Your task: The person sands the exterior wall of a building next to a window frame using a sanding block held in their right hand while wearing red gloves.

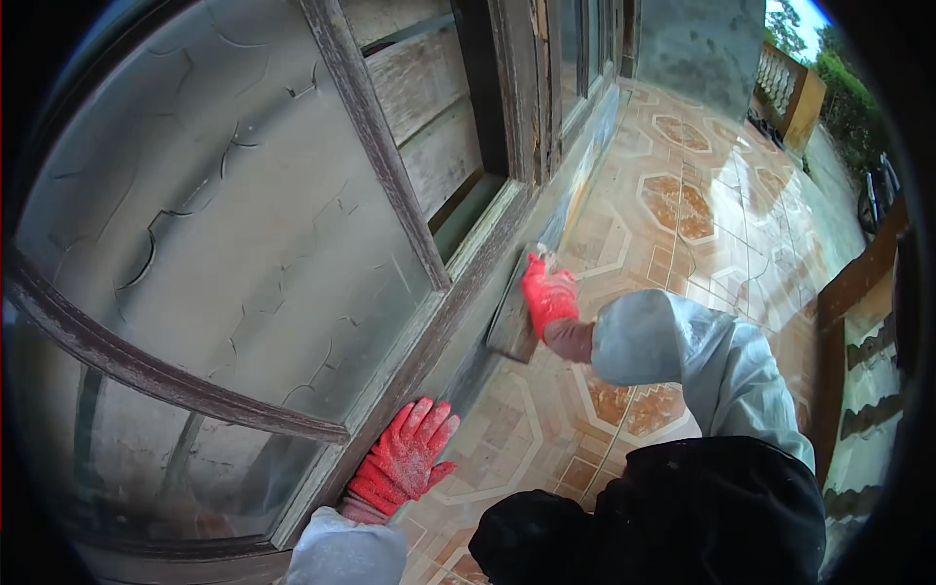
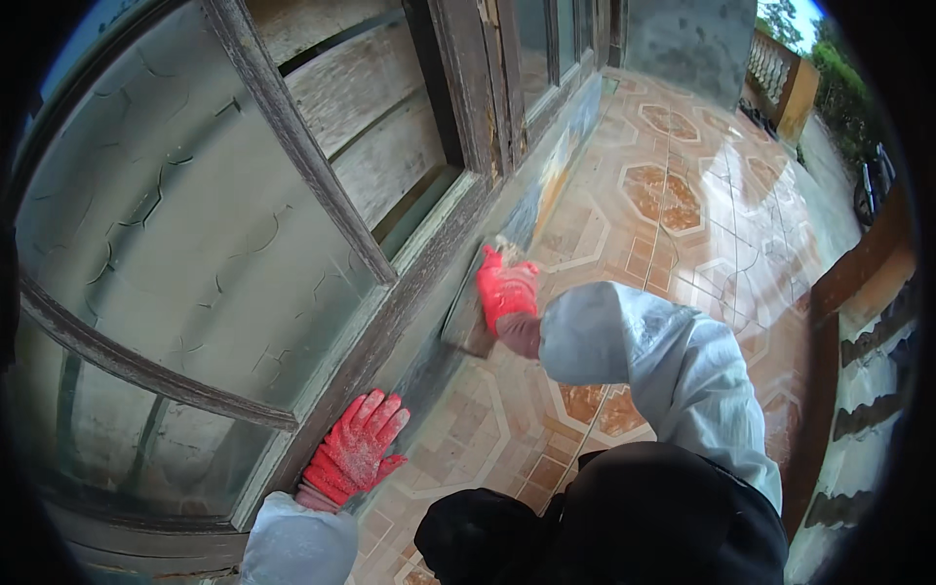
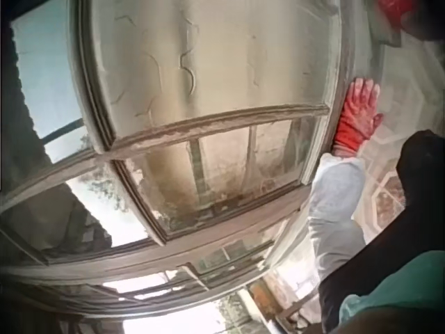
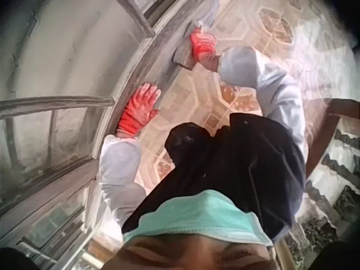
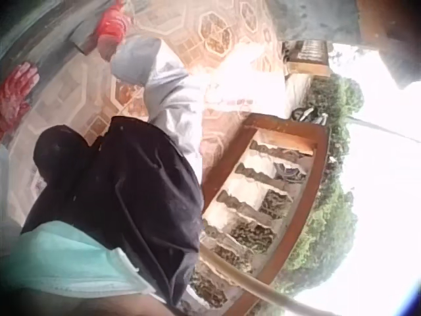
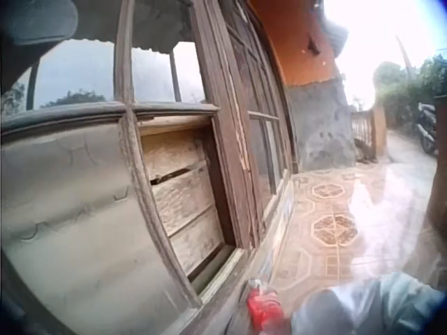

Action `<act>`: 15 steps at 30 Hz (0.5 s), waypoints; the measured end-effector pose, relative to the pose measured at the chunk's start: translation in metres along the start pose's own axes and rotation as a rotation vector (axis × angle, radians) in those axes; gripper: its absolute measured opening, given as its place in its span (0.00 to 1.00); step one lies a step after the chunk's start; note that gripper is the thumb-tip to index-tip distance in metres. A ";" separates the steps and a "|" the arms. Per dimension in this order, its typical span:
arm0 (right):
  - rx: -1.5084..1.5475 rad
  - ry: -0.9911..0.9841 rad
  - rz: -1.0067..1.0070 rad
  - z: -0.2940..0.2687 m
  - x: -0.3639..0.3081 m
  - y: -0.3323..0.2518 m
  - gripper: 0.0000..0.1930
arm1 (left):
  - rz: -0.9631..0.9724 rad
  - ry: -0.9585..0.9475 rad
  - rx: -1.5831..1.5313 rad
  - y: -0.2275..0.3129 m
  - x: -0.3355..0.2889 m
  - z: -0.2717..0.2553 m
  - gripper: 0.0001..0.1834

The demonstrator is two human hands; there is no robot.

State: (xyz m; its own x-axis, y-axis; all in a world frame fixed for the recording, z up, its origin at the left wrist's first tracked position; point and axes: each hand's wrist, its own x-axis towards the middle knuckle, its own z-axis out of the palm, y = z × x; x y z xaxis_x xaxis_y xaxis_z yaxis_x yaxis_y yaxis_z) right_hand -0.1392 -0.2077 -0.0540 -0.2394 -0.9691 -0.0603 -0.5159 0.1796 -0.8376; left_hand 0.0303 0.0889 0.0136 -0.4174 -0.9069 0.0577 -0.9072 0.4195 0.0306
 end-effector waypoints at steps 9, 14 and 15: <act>0.338 -0.100 0.001 0.020 -0.129 -0.011 0.30 | -0.006 -0.066 0.025 -0.005 -0.008 -0.015 0.39; 0.324 0.318 -0.242 0.058 -0.002 0.044 0.36 | -0.010 -0.138 0.034 -0.006 0.010 -0.002 0.36; 0.394 0.183 -0.001 0.049 0.018 0.051 0.34 | -0.008 -0.114 0.016 -0.005 0.013 0.008 0.35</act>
State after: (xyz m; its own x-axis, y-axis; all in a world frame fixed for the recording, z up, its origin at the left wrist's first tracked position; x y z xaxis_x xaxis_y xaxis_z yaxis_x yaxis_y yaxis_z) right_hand -0.1301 -0.2246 -0.1246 -0.3988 -0.9170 0.0080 -0.1712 0.0659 -0.9830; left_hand 0.0291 0.0752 0.0063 -0.4125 -0.9092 -0.0568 -0.9109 0.4124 0.0148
